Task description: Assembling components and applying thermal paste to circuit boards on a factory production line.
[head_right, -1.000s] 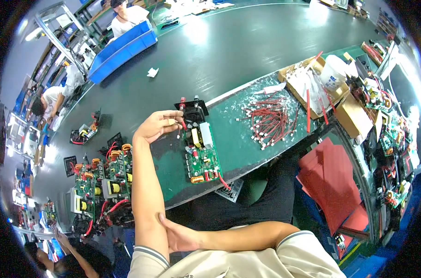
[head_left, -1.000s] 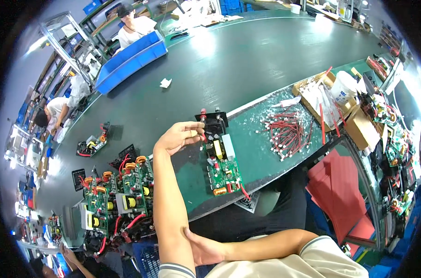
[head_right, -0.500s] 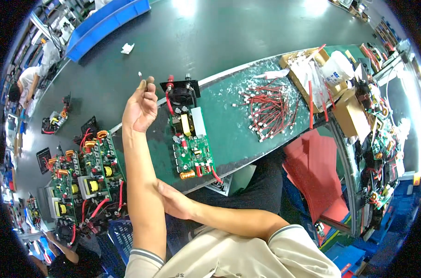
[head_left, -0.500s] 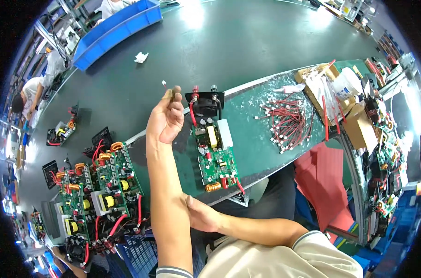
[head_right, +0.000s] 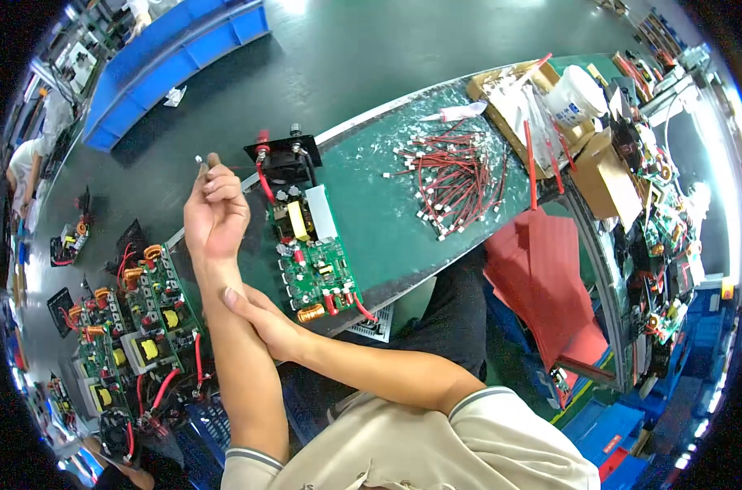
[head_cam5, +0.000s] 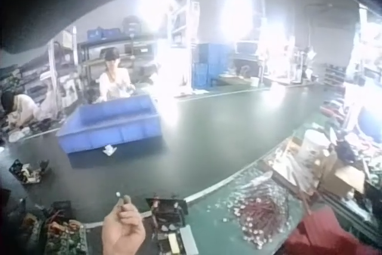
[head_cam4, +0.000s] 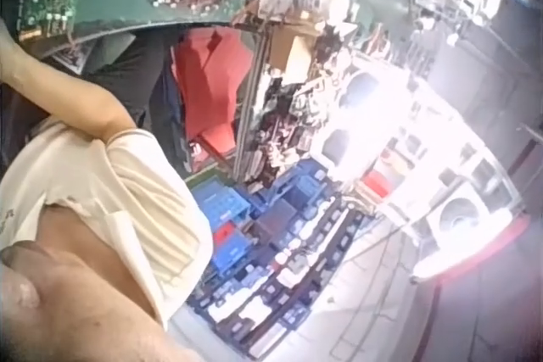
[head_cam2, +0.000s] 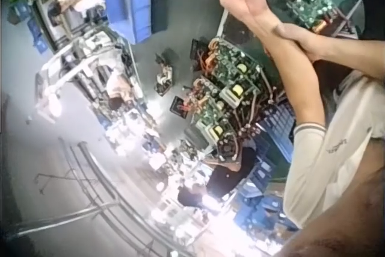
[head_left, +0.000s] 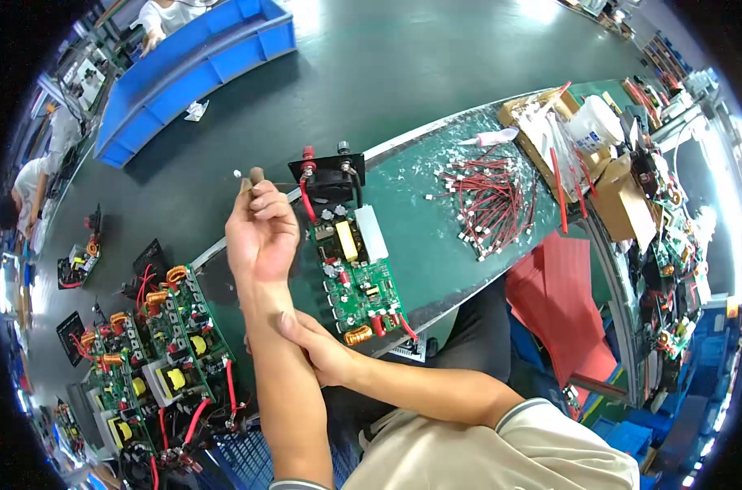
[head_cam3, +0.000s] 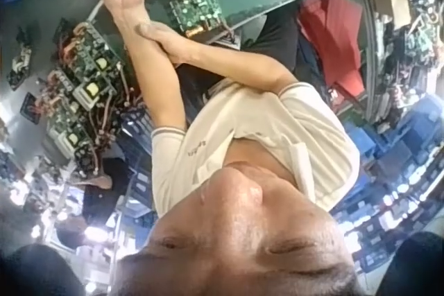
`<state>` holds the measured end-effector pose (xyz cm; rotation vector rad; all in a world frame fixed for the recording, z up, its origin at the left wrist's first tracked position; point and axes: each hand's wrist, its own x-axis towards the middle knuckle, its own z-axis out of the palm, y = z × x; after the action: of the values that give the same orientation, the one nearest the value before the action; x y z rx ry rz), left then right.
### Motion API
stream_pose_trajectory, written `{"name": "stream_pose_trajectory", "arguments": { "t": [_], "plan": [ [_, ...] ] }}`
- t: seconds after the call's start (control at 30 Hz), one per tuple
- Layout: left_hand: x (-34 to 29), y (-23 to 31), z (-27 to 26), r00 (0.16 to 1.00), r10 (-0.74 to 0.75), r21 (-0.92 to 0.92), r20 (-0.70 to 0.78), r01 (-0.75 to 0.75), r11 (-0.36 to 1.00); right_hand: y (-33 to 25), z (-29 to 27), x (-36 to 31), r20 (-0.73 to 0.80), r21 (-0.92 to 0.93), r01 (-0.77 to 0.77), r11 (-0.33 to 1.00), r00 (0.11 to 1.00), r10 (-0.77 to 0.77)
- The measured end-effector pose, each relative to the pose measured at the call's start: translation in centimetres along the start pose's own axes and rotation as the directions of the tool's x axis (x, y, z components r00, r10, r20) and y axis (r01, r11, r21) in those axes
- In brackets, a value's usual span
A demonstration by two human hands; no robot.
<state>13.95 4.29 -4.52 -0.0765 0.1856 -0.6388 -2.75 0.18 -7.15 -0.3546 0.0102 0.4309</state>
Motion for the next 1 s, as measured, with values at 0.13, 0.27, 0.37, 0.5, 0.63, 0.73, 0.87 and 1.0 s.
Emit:
{"name": "stream_pose_trajectory", "arguments": {
  "t": [0.13,0.27,0.37,0.5,0.63,0.73,0.87,1.0],
  "plan": [
    [0.2,-0.4,0.4,1.0,0.005,0.16,0.011,-0.007,0.987,-1.2,1.6,0.3,-0.159,0.046,0.069,0.997,0.985,-0.061],
    [0.2,-0.7,0.1,1.0,-0.023,0.2,0.013,0.02,0.98,-1.4,0.7,1.1,-0.106,-0.001,0.059,0.998,0.993,-0.059],
    [-0.6,0.1,0.3,1.0,-0.002,0.191,0.008,0.001,0.982,-1.7,1.1,2.9,-0.013,0.116,0.041,0.992,0.999,-0.04],
    [-0.8,-1.3,1.0,0.999,0.036,0.178,-0.006,-0.035,0.983,-2.9,0.7,3.9,0.109,0.076,0.059,0.995,0.992,-0.068],
    [-0.5,-1.9,0.9,0.997,0.074,0.316,0.022,-0.077,0.946,-5.0,1.6,3.5,-0.058,0.059,0.021,0.998,0.998,-0.018],
    [-0.3,-2.4,0.5,0.992,0.122,0.581,0.013,-0.106,0.807,-6.2,1.7,2.4,-0.25,-0.049,-0.069,0.996,0.967,0.054],
    [-0.8,-2.8,1.4,0.974,0.208,0.845,0.087,-0.182,0.503,-7.5,0.7,0.3,-0.259,-0.266,-0.076,0.961,0.966,0.004],
    [-1.3,-2.5,1.3,0.955,0.248,0.951,0.166,-0.221,0.214,-9.2,0.4,-0.6,-0.258,-0.476,-0.094,0.875,0.966,-0.036]
  ]
}}
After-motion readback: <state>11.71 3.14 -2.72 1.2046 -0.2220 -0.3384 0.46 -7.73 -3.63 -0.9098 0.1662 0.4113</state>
